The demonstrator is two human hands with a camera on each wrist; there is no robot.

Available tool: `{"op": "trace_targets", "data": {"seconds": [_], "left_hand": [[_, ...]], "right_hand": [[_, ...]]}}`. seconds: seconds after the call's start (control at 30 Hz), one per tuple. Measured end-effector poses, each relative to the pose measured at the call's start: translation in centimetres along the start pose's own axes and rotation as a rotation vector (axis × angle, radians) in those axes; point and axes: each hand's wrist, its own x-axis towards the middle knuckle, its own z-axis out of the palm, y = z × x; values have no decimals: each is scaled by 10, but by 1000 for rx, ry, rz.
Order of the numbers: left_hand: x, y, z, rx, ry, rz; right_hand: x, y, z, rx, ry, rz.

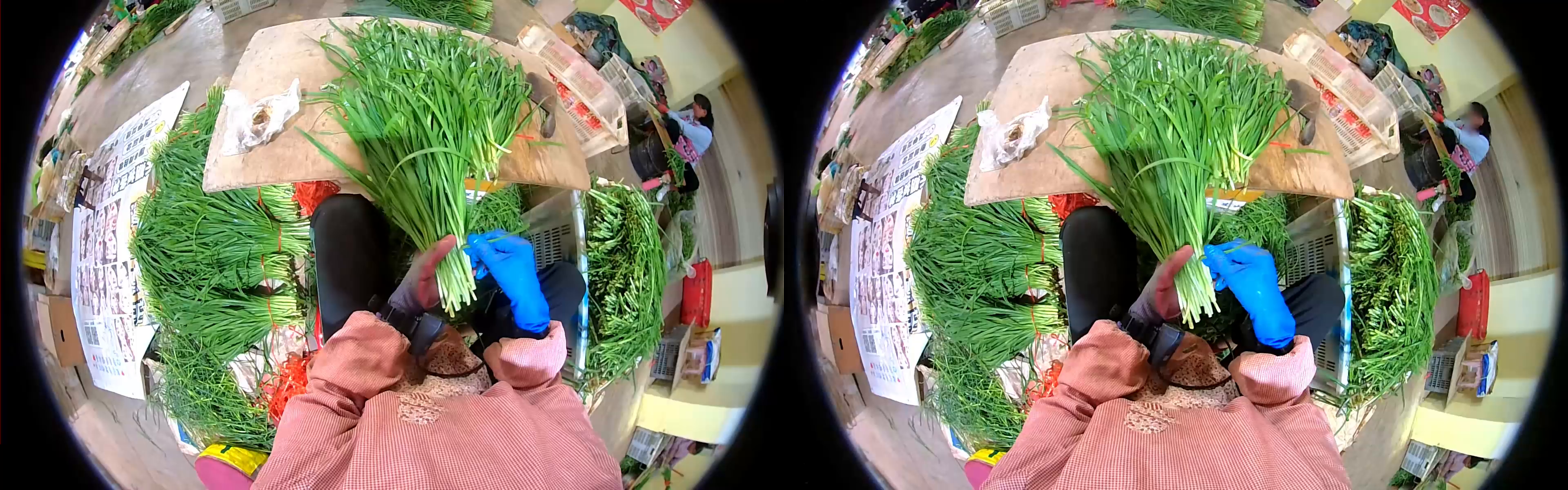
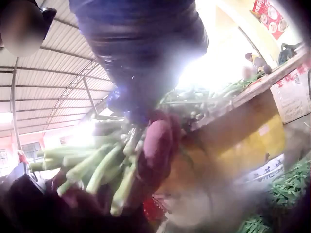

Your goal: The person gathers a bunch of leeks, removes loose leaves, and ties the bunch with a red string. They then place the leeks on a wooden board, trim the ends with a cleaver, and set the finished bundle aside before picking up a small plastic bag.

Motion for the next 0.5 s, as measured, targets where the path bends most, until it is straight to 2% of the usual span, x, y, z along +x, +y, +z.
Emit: {"op": "trace_targets", "data": {"seconds": [0.1, 0.13, 0.17, 0.23, 0.27, 0.37, 0.43, 0.47, 0.5], "left_hand": [[5, -6, 0, -39, 38, 35], [5, -3, -8, -142, -59, -39], [7, -2, -13, -141, -56, -38], [10, 0, -21, -191, -42, -121], [14, 0, -25, -144, 20, -71], [13, -3, -18, -137, 81, 1], [13, -2, -16, -151, 35, -11], [12, -1, -12, -135, 82, -12], [11, -1, -8, -121, 130, -18]], "right_hand": [[-1, -3, 7, -141, -57, -58], [-2, -2, 7, -188, -57, -117], [-5, -6, 7, -186, -58, -116], [-16, -25, 6, -1, -9, 28], [-21, -35, 1, 151, -3, 37], [-28, -38, -36, 247, 248, 3], [-28, -27, -67, 125, 290, 73], [-27, -17, -64, -70, 288, 122], [-28, -2, -61, -114, 136, 172]]}}
